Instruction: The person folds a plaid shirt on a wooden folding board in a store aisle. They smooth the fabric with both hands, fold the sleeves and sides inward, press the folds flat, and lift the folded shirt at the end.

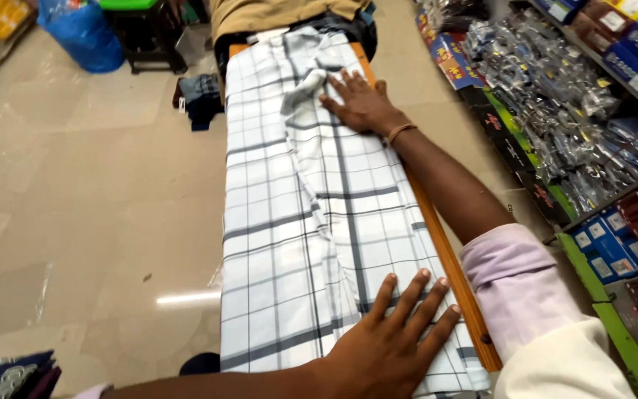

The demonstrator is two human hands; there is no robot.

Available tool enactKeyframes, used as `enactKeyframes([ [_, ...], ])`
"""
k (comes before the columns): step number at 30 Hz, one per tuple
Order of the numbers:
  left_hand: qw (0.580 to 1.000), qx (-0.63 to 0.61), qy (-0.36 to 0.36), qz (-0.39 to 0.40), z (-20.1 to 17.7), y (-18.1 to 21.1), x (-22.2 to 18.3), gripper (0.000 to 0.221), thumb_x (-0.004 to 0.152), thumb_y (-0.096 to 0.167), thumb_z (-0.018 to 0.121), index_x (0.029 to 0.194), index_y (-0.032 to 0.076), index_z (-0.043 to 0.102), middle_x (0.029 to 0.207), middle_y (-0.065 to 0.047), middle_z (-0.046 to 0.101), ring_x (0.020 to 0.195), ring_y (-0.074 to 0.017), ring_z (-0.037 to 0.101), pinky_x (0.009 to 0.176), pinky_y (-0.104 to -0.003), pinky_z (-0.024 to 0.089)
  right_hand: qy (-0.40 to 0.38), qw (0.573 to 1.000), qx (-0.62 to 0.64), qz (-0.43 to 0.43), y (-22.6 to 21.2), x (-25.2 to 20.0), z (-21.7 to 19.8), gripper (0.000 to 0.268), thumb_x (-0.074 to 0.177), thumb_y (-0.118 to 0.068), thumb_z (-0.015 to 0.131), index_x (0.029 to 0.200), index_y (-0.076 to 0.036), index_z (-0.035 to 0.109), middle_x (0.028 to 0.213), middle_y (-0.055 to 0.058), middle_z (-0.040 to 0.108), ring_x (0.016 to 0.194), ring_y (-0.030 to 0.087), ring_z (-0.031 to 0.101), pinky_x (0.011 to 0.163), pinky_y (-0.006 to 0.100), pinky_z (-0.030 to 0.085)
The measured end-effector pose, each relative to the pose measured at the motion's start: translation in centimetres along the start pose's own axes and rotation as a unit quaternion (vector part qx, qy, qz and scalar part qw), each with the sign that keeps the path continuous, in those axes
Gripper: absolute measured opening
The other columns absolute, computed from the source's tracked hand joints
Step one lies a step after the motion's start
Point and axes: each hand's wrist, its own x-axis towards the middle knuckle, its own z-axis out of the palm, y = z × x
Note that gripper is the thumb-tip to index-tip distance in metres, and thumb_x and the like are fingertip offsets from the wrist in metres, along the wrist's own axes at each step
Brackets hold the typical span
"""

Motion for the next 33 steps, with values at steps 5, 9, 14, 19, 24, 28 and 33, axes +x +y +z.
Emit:
enactKeyframes([
  [5, 0.998, -0.059, 0.017, -0.022, 0.3, 1.1, -0.1, 0.067, 0.107, 0.035, 0.036, 0.159, -0.006, 0.033, 0.166, -0.035, 0.029, 0.158, -0.0526, 0.025, 0.122, -0.071, 0.022, 0.004, 1.0, 0.012, -0.007, 0.1, 0.7, -0.2, 0.082, 0.1, -0.073, 0.019, 0.167, -0.026, 0.016, 0.174, 0.007, 0.008, 0.16, 0.027, 0.008, 0.123, 0.06, 0.01],
  [9, 0.999, 0.001, 0.034, -0.022, 0.1, 1.1, -0.1, 0.061, 0.112, 0.034, 0.034, 0.158, -0.006, 0.036, 0.165, -0.036, 0.034, 0.158, -0.0508, 0.031, 0.123, -0.069, 0.027, 0.002, 1.0, 0.001, 0.019, 1.1, 2.9, 0.9, 0.079, 0.1, -0.072, 0.016, 0.165, -0.027, 0.015, 0.174, 0.002, 0.007, 0.159, 0.024, 0.007, 0.122, 0.059, 0.008],
  [14, 0.998, -0.031, 0.042, -0.019, 0.6, 1.2, 0.0, 0.059, 0.111, 0.031, 0.035, 0.156, -0.006, 0.04, 0.163, -0.036, 0.037, 0.157, -0.0515, 0.034, 0.121, -0.07, 0.03, 0.008, 0.999, -0.013, 0.034, 1.3, 3.3, 0.5, 0.077, 0.102, -0.069, 0.019, 0.166, -0.026, 0.015, 0.174, 0.002, 0.006, 0.16, 0.024, 0.008, 0.121, 0.06, 0.01],
  [19, 0.998, 0.018, 0.044, -0.032, 1.1, 1.2, 0.0, 0.054, 0.113, 0.029, 0.036, 0.156, -0.003, 0.045, 0.164, -0.033, 0.036, 0.157, -0.049, 0.035, 0.123, -0.069, 0.031, 0.082, 0.995, 0.044, 0.017, 1.4, 2.7, 1.2, 0.071, 0.103, -0.061, 0.028, 0.16, -0.022, 0.035, 0.17, 0.006, 0.025, 0.157, 0.022, 0.021, 0.118, 0.056, 0.015],
  [24, 0.994, -0.099, 0.033, -0.024, 0.8, 0.5, 0.6, 0.054, 0.111, 0.03, 0.04, 0.152, -0.004, 0.047, 0.162, -0.035, 0.038, 0.155, -0.0511, 0.035, 0.118, -0.072, 0.03, 0.217, 0.974, 0.06, -0.02, -0.1, 0.0, -1.0, 0.061, 0.11, -0.057, 0.034, 0.148, -0.015, 0.054, 0.158, 0.008, 0.048, 0.15, 0.023, 0.04, 0.117, 0.047, 0.027],
  [28, 0.991, -0.121, 0.052, -0.018, 0.4, 0.4, 0.6, 0.058, 0.106, 0.031, 0.039, 0.151, -0.005, 0.047, 0.16, -0.036, 0.04, 0.152, -0.0517, 0.038, 0.116, -0.072, 0.031, 0.184, 0.976, -0.015, -0.118, -2.0, -0.6, -1.6, 0.057, 0.109, -0.057, 0.032, 0.144, -0.019, 0.058, 0.153, 0.002, 0.056, 0.145, 0.019, 0.049, 0.124, 0.044, 0.031],
  [33, 0.997, 0.025, 0.066, -0.009, 3.1, 0.6, 0.0, 0.05, 0.114, 0.032, 0.037, 0.155, 0.005, 0.048, 0.163, -0.027, 0.049, 0.154, -0.0438, 0.046, 0.119, -0.066, 0.038, 0.089, 0.98, 0.022, -0.179, -4.7, 0.6, -2.5, 0.066, 0.106, -0.061, 0.027, 0.156, -0.023, 0.042, 0.16, 0.009, 0.041, 0.149, 0.026, 0.034, 0.116, 0.058, 0.023],
])
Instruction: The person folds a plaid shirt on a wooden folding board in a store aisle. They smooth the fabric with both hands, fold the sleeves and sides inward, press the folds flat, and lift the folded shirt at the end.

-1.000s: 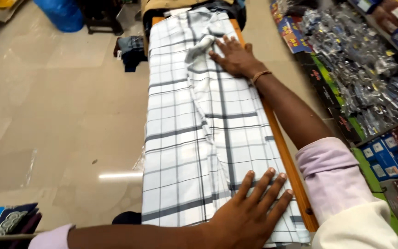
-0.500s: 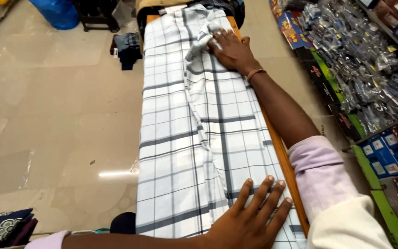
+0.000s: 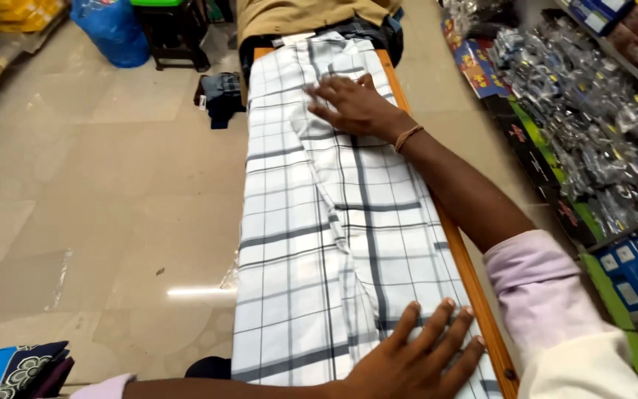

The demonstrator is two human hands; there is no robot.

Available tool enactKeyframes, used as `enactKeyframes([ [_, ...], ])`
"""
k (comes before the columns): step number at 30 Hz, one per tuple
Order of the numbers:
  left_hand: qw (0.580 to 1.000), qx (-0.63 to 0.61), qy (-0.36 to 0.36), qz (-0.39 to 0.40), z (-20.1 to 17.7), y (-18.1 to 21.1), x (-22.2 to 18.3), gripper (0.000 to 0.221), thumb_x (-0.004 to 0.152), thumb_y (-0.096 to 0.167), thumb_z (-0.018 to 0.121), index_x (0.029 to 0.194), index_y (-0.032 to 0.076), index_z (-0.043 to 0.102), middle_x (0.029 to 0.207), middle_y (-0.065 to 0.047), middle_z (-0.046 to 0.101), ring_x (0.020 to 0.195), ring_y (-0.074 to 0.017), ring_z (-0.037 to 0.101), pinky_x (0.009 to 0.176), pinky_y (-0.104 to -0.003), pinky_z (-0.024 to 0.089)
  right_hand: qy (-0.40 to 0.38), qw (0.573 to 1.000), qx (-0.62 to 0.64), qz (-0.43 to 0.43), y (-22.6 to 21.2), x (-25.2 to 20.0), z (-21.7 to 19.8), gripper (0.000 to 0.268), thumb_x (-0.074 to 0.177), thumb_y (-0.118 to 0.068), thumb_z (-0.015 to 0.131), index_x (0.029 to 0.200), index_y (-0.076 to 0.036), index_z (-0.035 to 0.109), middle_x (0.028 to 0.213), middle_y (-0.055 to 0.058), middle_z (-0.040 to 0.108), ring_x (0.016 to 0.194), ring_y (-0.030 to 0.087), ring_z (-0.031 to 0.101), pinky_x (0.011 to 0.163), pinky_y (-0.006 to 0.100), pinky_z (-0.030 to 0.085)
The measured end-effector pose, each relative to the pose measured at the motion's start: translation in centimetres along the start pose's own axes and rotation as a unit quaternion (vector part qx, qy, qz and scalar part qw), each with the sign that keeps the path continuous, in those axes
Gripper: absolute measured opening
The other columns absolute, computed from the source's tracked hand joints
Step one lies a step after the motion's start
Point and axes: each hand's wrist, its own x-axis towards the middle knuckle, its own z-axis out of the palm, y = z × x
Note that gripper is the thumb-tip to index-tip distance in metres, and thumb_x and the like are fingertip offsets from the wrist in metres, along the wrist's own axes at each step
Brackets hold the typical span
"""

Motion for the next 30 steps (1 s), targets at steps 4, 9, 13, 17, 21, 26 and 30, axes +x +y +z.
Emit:
enactKeyframes([
  [4, 0.998, -0.048, 0.031, -0.023, 1.3, 0.4, -0.3, 0.048, 0.119, 0.031, 0.037, 0.159, 0.007, 0.045, 0.159, -0.026, 0.05, 0.149, -0.0414, 0.051, 0.118, -0.064, 0.044, -0.163, 0.985, -0.032, 0.056, 0.2, 1.3, 0.8, 0.072, 0.097, -0.071, 0.02, 0.161, -0.037, 0.019, 0.171, -0.001, 0.006, 0.157, 0.022, 0.005, 0.122, 0.058, 0.002],
  [9, 0.998, 0.031, 0.047, -0.018, 1.4, -0.2, -0.3, 0.043, 0.119, 0.031, 0.038, 0.156, 0.01, 0.046, 0.159, -0.022, 0.053, 0.149, -0.0399, 0.053, 0.115, -0.061, 0.047, -0.117, 0.991, 0.027, 0.063, 2.3, 3.5, 2.5, 0.07, 0.1, -0.067, 0.013, 0.163, -0.037, 0.018, 0.173, -0.005, 0.002, 0.16, 0.02, 0.001, 0.125, 0.056, 0.0],
  [13, 0.998, 0.045, 0.034, -0.002, -0.3, -0.4, 0.3, 0.05, 0.112, 0.035, 0.039, 0.153, 0.009, 0.052, 0.157, -0.023, 0.056, 0.147, -0.044, 0.053, 0.112, -0.064, 0.047, -0.086, 0.994, 0.014, 0.071, 2.0, 3.1, 3.5, 0.07, 0.101, -0.067, 0.017, 0.164, -0.036, 0.02, 0.174, -0.005, 0.008, 0.16, 0.019, 0.006, 0.124, 0.058, 0.003],
  [17, 0.997, 0.068, 0.038, 0.001, -0.7, -0.3, 0.3, 0.047, 0.115, 0.034, 0.04, 0.152, 0.009, 0.055, 0.159, -0.024, 0.054, 0.149, -0.0447, 0.052, 0.115, -0.063, 0.046, -0.04, 0.997, 0.007, 0.072, 2.4, 2.7, 3.8, 0.073, 0.102, -0.068, 0.019, 0.165, -0.032, 0.02, 0.174, -0.004, 0.013, 0.16, 0.017, 0.011, 0.125, 0.056, 0.008],
  [21, 0.999, 0.041, 0.034, -0.003, -0.7, -0.2, 0.3, 0.048, 0.112, 0.033, 0.041, 0.151, 0.01, 0.056, 0.159, -0.025, 0.054, 0.149, -0.0447, 0.052, 0.116, -0.066, 0.043, -0.035, 0.997, 0.005, 0.069, 2.6, 3.1, 3.7, 0.074, 0.101, -0.07, 0.02, 0.165, -0.033, 0.02, 0.174, -0.004, 0.012, 0.16, 0.018, 0.01, 0.124, 0.058, 0.007],
  [26, 1.0, 0.013, 0.017, 0.012, -1.4, -0.3, -1.9, 0.051, 0.114, 0.036, 0.038, 0.159, 0.016, 0.051, 0.169, -0.022, 0.046, 0.156, -0.0428, 0.046, 0.124, -0.068, 0.038, -0.065, 0.995, 0.007, 0.074, 2.3, 2.8, 3.5, 0.074, 0.1, -0.071, 0.02, 0.164, -0.035, 0.018, 0.174, -0.005, 0.009, 0.16, 0.018, 0.007, 0.124, 0.058, 0.006],
  [30, 1.0, -0.021, -0.008, 0.008, -8.3, -2.1, -6.9, 0.057, 0.109, 0.042, 0.034, 0.163, 0.027, 0.045, 0.172, -0.014, 0.037, 0.162, -0.0381, 0.036, 0.124, -0.063, 0.031, -0.077, 0.995, 0.01, 0.062, 3.3, 2.9, 3.5, 0.074, 0.1, -0.071, 0.022, 0.164, -0.034, 0.017, 0.174, -0.004, 0.007, 0.16, 0.019, 0.005, 0.124, 0.06, 0.004],
])
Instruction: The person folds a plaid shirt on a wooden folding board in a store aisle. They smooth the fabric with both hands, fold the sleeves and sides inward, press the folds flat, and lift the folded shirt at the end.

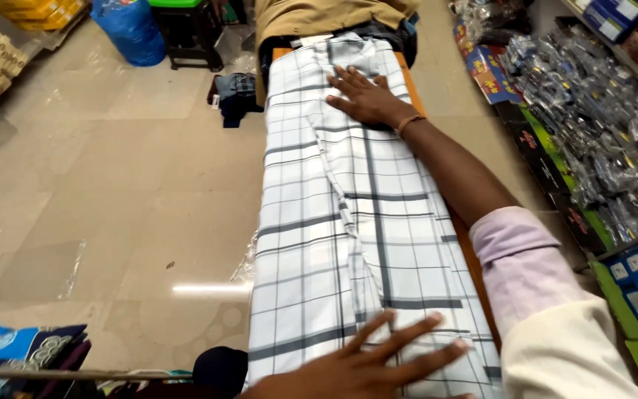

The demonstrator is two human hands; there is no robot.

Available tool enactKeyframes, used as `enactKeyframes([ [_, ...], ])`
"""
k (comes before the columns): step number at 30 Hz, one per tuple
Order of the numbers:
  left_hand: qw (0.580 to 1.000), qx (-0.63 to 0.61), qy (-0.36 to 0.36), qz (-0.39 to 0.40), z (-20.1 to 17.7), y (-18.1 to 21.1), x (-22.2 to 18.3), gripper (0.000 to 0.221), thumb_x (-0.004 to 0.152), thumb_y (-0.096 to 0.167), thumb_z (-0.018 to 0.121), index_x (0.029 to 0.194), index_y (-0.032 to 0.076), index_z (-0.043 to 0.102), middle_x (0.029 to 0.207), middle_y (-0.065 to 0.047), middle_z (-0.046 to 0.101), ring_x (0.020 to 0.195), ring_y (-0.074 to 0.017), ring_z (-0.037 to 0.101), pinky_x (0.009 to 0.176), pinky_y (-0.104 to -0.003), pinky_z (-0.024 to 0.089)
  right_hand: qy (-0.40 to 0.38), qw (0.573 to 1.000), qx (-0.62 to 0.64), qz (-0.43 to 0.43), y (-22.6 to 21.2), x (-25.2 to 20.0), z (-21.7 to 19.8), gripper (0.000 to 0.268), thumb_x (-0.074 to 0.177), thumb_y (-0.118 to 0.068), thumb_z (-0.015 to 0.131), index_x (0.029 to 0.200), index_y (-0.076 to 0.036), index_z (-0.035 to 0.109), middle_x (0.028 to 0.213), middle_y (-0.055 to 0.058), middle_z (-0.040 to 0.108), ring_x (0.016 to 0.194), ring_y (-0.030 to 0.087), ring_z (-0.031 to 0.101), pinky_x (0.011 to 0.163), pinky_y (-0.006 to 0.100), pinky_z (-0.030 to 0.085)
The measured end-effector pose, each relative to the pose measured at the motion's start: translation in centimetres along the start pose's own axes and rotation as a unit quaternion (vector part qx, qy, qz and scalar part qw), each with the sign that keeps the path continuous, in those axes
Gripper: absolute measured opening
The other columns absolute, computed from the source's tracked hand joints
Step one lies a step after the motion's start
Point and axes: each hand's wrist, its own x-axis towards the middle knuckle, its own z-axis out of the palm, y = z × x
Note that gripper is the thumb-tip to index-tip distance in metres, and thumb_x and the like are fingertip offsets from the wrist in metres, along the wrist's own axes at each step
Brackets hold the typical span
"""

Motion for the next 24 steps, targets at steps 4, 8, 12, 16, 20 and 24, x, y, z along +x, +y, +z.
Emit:
enactKeyframes([
  [4, 0.949, -0.103, 0.115, -0.274, -1.3, 3.3, -12.7, 0.066, 0.104, 0.054, 0.03, 0.158, 0.02, 0.046, 0.165, -0.014, 0.042, 0.156, -0.0353, 0.039, 0.122, -0.057, 0.031, -0.011, 1.0, -0.009, -0.017, -0.9, 0.7, -0.8, 0.072, 0.101, -0.067, 0.025, 0.164, -0.034, 0.018, 0.174, -0.003, 0.007, 0.161, 0.023, 0.005, 0.123, 0.063, 0.003],
  [8, 0.819, -0.217, 0.208, -0.488, 4.5, -4.4, -22.3, 0.079, 0.1, 0.067, 0.026, 0.153, 0.013, 0.049, 0.159, -0.014, 0.046, 0.149, -0.0324, 0.042, 0.119, -0.051, 0.032, 0.017, 0.989, -0.148, 0.002, -6.1, 1.4, -2.4, 0.069, 0.101, -0.059, 0.032, 0.164, -0.035, 0.018, 0.172, 0.003, 0.006, 0.158, 0.033, 0.001, 0.12, 0.065, 0.002],
  [12, 0.634, -0.428, 0.228, -0.603, 10.9, -7.3, -23.2, 0.089, 0.095, 0.075, 0.021, 0.152, 0.011, 0.047, 0.159, -0.014, 0.048, 0.146, -0.0297, 0.044, 0.117, -0.047, 0.032, 0.032, 0.977, -0.095, -0.187, -16.3, -1.5, -1.8, 0.062, 0.102, -0.051, 0.047, 0.148, -0.009, 0.049, 0.155, 0.021, 0.04, 0.144, 0.038, 0.035, 0.123, 0.063, 0.017],
  [16, 0.434, -0.641, 0.202, -0.6, 16.6, -10.1, -23.7, 0.092, 0.094, 0.077, 0.022, 0.156, 0.012, 0.041, 0.163, -0.011, 0.043, 0.148, -0.0239, 0.04, 0.118, -0.044, 0.027, 0.062, 0.873, -0.019, -0.483, -26.6, -10.9, 2.7, 0.058, 0.097, -0.06, 0.058, 0.127, -0.012, 0.066, 0.126, 0.016, 0.065, 0.122, 0.03, 0.053, 0.106, 0.054, 0.031],
  [20, 0.435, -0.652, 0.233, -0.575, 16.6, -19.0, -19.7, 0.09, 0.096, 0.075, 0.031, 0.154, 0.006, 0.041, 0.156, -0.012, 0.045, 0.141, -0.0243, 0.041, 0.116, -0.044, 0.028, -0.199, 0.807, -0.083, -0.55, -33.1, -20.3, 6.4, 0.033, 0.088, -0.047, 0.064, 0.107, -0.021, 0.074, 0.1, -0.001, 0.076, 0.099, 0.021, 0.067, 0.102, 0.054, 0.037],
  [24, 0.44, -0.688, 0.244, -0.523, 15.5, -26.9, -12.5, 0.089, 0.098, 0.073, 0.036, 0.146, -0.001, 0.049, 0.138, -0.017, 0.062, 0.122, -0.0262, 0.06, 0.105, -0.04, 0.047, -0.11, 0.768, 0.029, -0.631, -34.0, -20.2, 17.1, 0.036, 0.084, -0.037, 0.066, 0.107, -0.01, 0.075, 0.098, 0.008, 0.076, 0.092, 0.03, 0.068, 0.087, 0.053, 0.043],
])
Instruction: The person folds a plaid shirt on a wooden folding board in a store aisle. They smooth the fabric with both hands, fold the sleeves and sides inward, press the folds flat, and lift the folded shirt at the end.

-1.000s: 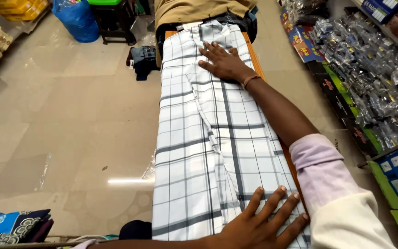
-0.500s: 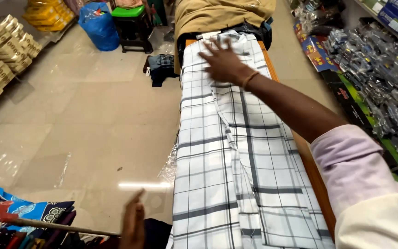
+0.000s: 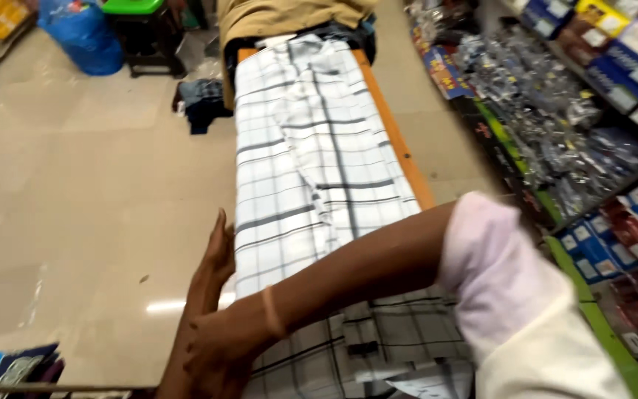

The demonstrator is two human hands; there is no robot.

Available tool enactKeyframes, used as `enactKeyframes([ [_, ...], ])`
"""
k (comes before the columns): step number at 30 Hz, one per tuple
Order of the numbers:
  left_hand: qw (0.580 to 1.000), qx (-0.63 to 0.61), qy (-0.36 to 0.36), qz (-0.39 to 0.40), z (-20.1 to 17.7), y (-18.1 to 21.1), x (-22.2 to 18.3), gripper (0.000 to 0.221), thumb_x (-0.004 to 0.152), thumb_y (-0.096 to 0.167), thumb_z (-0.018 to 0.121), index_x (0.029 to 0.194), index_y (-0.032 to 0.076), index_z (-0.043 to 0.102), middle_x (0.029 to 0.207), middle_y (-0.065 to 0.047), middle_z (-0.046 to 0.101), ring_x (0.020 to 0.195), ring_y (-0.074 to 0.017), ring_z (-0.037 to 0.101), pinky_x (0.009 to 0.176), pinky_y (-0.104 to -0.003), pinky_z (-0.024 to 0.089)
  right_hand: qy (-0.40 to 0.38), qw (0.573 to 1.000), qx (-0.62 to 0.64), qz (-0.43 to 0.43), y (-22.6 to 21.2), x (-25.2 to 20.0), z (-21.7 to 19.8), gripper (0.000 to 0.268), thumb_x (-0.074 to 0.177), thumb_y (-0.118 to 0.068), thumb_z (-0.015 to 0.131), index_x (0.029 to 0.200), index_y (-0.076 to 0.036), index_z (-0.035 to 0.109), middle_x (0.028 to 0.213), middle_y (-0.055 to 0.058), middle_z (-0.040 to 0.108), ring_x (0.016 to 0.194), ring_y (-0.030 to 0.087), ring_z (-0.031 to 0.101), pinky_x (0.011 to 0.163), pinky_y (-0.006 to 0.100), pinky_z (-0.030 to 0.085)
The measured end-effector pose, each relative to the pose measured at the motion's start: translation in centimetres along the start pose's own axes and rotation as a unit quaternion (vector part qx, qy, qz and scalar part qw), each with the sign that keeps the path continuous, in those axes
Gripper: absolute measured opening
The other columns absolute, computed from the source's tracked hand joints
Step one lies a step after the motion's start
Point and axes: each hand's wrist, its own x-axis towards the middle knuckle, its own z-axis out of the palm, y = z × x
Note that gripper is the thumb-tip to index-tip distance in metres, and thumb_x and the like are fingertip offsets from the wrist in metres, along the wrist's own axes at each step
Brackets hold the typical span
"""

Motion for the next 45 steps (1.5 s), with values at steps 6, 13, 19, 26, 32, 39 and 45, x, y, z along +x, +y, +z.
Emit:
enactKeyframes([
  [6, 0.994, -0.007, -0.042, 0.098, 5.8, 5.8, 4.5, 0.079, 0.098, 0.063, 0.039, 0.139, -0.003, 0.053, 0.13, -0.017, 0.065, 0.115, -0.0271, 0.064, 0.099, -0.041, 0.053, -0.06, 0.977, 0.172, 0.106, 5.5, 1.4, 8.6, 0.027, 0.081, -0.027, 0.074, 0.099, -0.008, 0.079, 0.092, 0.013, 0.076, 0.084, 0.028, 0.072, 0.075, 0.041, 0.054],
  [13, 0.961, -0.039, -0.019, 0.272, 3.8, 6.2, 8.9, 0.06, 0.103, 0.046, 0.048, 0.132, -0.006, 0.055, 0.125, -0.017, 0.064, 0.113, -0.027, 0.062, 0.1, -0.04, 0.052, -0.006, 0.984, 0.174, 0.027, 6.5, 1.8, 9.7, 0.023, 0.086, -0.025, 0.069, 0.093, -0.006, 0.079, 0.087, 0.014, 0.077, 0.072, 0.028, 0.073, 0.062, 0.042, 0.055],
  [19, 0.906, -0.059, -0.004, 0.42, -3.0, 7.7, 18.1, 0.044, 0.108, 0.032, 0.056, 0.126, -0.008, 0.057, 0.121, -0.016, 0.063, 0.111, -0.027, 0.06, 0.101, -0.04, 0.051, -0.034, 0.984, 0.146, 0.094, 5.4, 1.8, 8.1, 0.024, 0.089, -0.024, 0.064, 0.091, -0.004, 0.076, 0.088, 0.017, 0.077, 0.075, 0.03, 0.074, 0.064, 0.043, 0.057],
  [26, 0.922, -0.236, 0.034, 0.306, -5.0, 15.8, 17.0, 0.038, 0.094, 0.026, 0.055, 0.108, -0.008, 0.064, 0.106, -0.017, 0.072, 0.099, -0.0305, 0.069, 0.092, -0.039, 0.054, 0.067, 0.971, 0.208, 0.098, 6.3, 3.0, 11.4, 0.022, 0.09, -0.018, 0.058, 0.096, -0.006, 0.075, 0.097, 0.015, 0.077, 0.084, 0.029, 0.076, 0.073, 0.04, 0.06],
  [32, 0.964, -0.036, 0.057, 0.257, 3.2, 23.3, 11.4, 0.033, 0.098, 0.031, 0.062, 0.12, 0.007, 0.066, 0.121, -0.006, 0.073, 0.113, -0.0199, 0.071, 0.102, -0.033, 0.055, 0.003, 0.954, 0.253, 0.159, 4.5, 3.2, 8.0, 0.024, 0.091, -0.023, 0.061, 0.105, -0.01, 0.075, 0.1, 0.012, 0.079, 0.086, 0.029, 0.077, 0.076, 0.039, 0.059],
  [39, 0.89, 0.264, 0.114, 0.354, 9.5, 29.0, 15.8, 0.056, 0.109, 0.06, 0.055, 0.1, 0.005, 0.052, 0.078, 0.005, 0.036, 0.074, -0.0116, 0.031, 0.066, -0.035, 0.032, 0.063, 0.983, 0.156, 0.067, 0.2, 2.3, -0.1, 0.032, 0.081, -0.029, 0.069, 0.107, -0.01, 0.073, 0.099, 0.011, 0.077, 0.092, 0.032, 0.074, 0.077, 0.041, 0.059],
  [45, 0.757, 0.371, -0.03, 0.537, 15.2, 31.3, 16.5, 0.052, 0.113, 0.05, 0.043, 0.107, -0.001, 0.051, 0.097, 0.0, 0.051, 0.088, -0.0141, 0.042, 0.075, -0.038, 0.042, 0.075, 0.997, -0.004, 0.026, -4.3, -2.6, -10.3, 0.036, 0.085, -0.042, 0.069, 0.11, -0.015, 0.071, 0.111, 0.005, 0.076, 0.108, 0.028, 0.07, 0.107, 0.062, 0.042],
])
